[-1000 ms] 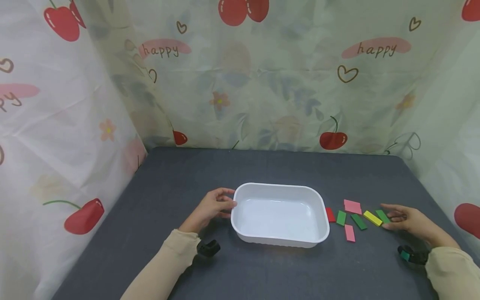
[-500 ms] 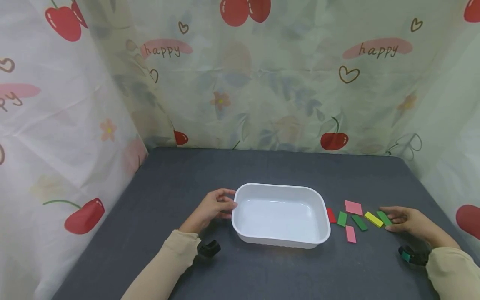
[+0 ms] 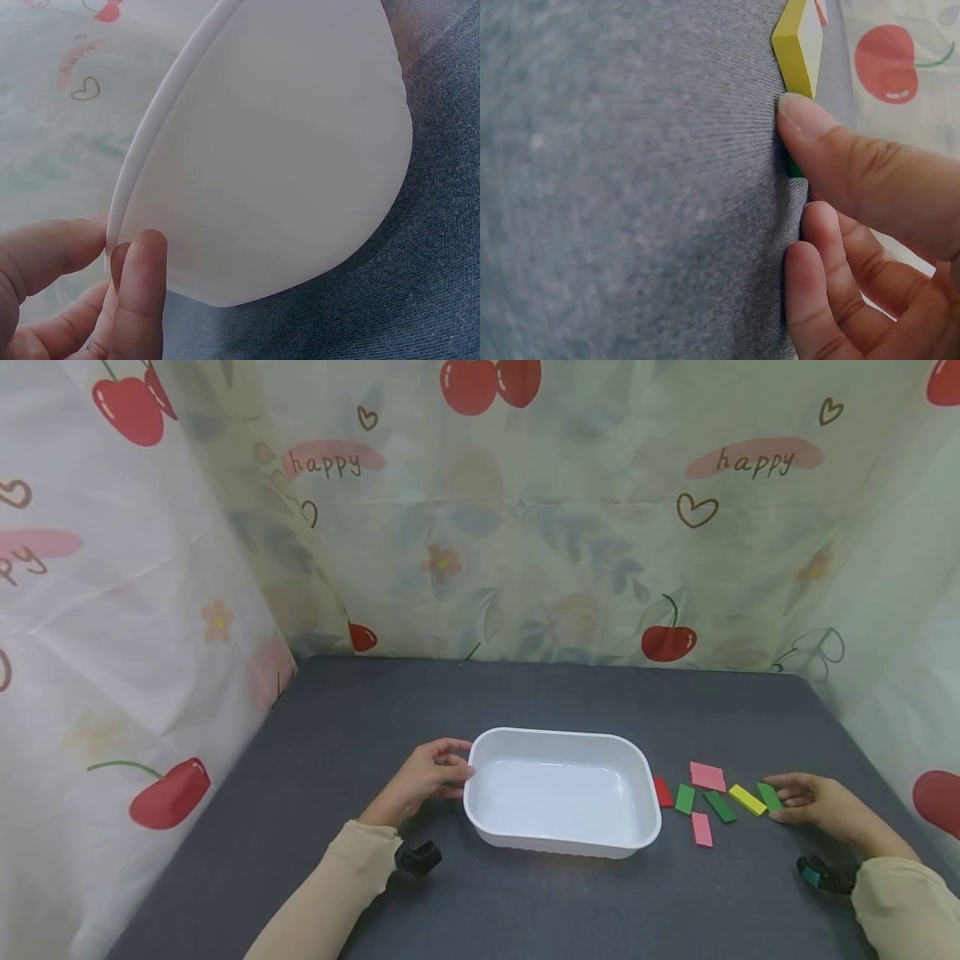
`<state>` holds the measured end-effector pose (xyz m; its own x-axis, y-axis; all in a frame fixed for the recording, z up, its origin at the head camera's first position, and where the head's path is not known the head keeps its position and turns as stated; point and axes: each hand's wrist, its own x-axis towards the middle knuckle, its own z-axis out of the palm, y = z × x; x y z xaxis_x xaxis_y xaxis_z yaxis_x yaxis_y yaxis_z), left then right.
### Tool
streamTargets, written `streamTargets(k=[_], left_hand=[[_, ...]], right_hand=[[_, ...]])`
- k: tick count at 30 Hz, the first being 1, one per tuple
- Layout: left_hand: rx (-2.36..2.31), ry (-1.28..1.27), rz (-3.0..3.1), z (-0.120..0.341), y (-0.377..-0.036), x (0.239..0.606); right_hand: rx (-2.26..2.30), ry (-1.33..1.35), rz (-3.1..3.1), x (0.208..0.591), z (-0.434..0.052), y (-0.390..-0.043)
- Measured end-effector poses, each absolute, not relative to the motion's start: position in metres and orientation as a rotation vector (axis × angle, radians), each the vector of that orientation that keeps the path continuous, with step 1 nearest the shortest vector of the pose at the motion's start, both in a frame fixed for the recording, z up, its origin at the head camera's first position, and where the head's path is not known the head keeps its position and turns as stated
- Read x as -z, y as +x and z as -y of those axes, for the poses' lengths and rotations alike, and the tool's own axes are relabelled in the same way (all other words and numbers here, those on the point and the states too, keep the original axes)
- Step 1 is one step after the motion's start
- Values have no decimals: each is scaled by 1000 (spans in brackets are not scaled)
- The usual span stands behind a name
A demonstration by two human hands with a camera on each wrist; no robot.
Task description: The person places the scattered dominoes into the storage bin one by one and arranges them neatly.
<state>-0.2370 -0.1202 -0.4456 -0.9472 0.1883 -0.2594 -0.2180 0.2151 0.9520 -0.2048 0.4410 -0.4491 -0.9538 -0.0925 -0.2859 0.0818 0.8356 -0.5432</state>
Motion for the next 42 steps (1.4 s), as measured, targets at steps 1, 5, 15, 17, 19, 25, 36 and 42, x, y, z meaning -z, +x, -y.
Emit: streamTargets(k=[1, 5, 15, 17, 19, 25, 36, 42], left_hand=[[-1787, -27, -2175, 120, -237, 446], [-1777, -32, -2184, 120, -238, 446], [-1779, -39, -2186, 119, -239, 446], [-1782, -35, -2182, 120, -238, 446], [-1781, -32, -2176, 120, -238, 446], [-1778, -28, -2168, 121, -237, 445], [-1774, -28, -2178, 121, -236, 442], [-1766, -17, -2188, 121, -236, 442]], right_hand=[[821, -7, -2718, 449, -441, -204], [824, 8, -2736, 449, -442, -203], [863, 101, -2751, 449, -442, -199], [871, 119, -2744, 449, -442, -198], [881, 138, -2730, 449, -442, -198], [886, 175, -2725, 447, -440, -195], [917, 212, -2776, 440, -429, -189], [916, 189, -2817, 436, -417, -188]])
